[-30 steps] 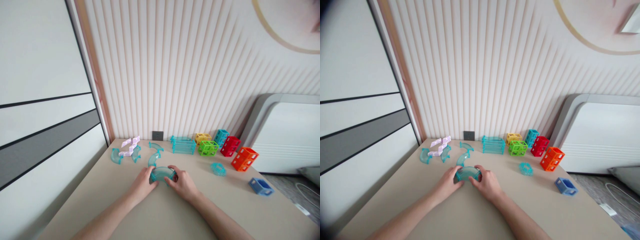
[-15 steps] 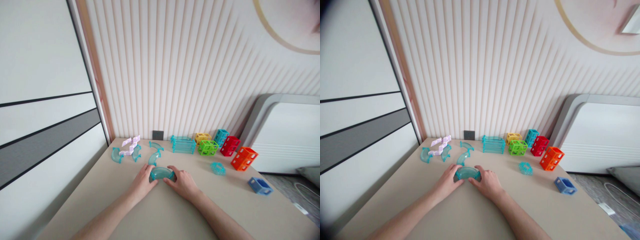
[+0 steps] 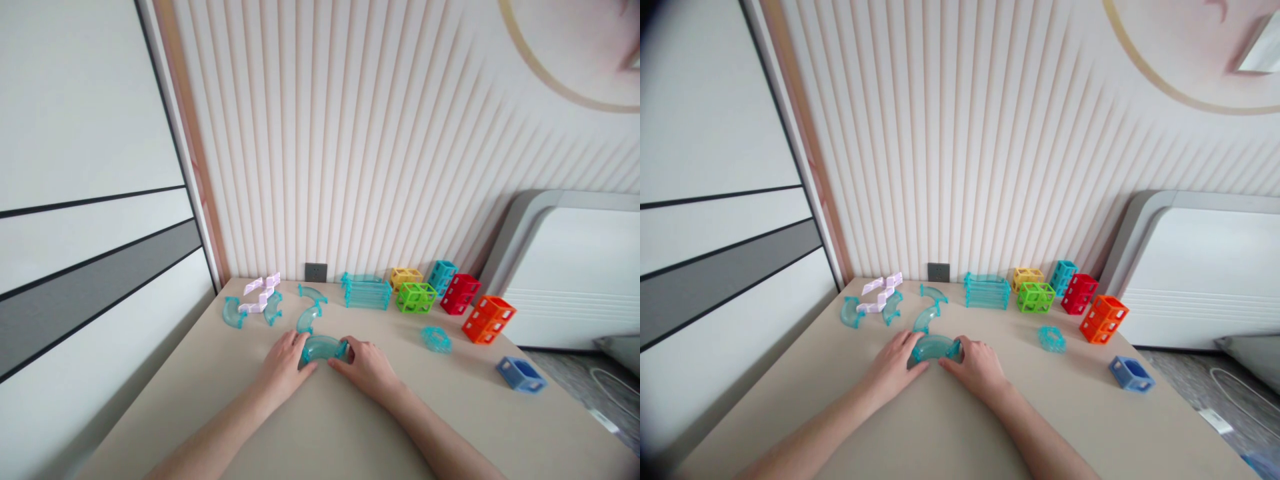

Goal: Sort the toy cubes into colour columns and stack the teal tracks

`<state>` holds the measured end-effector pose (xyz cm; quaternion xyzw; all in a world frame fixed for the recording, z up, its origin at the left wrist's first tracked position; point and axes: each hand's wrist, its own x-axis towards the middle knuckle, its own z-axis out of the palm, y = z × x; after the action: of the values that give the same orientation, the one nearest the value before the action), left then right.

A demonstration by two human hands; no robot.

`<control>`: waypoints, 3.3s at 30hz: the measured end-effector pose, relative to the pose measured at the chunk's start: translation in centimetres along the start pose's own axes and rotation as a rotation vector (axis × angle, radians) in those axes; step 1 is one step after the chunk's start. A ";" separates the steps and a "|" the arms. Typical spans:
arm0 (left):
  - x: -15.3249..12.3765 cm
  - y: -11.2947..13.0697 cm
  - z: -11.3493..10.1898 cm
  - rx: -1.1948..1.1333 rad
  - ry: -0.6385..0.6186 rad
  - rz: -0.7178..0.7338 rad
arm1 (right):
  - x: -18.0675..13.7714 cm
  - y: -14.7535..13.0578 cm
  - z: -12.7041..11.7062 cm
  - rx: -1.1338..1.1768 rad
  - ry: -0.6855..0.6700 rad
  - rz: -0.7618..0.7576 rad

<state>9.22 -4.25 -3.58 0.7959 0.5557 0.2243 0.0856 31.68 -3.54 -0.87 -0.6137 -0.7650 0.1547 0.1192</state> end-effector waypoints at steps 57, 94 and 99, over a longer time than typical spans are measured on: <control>2.5 1.9 -0.3 -0.022 -0.053 -0.100 | -0.7 1.1 -0.9 -0.033 0.093 0.105; 3.5 -2.3 0.1 0.444 -0.051 0.192 | -1.3 6.1 -2.4 -0.030 0.424 0.113; 3.4 -1.9 -0.4 0.377 -0.101 0.138 | -1.9 4.5 -0.8 0.075 0.440 -0.144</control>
<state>8.39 -0.46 -3.08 0.8442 0.5272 0.0813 -0.0525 36.49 -4.45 -1.80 -0.5718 -0.7559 0.0367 0.3167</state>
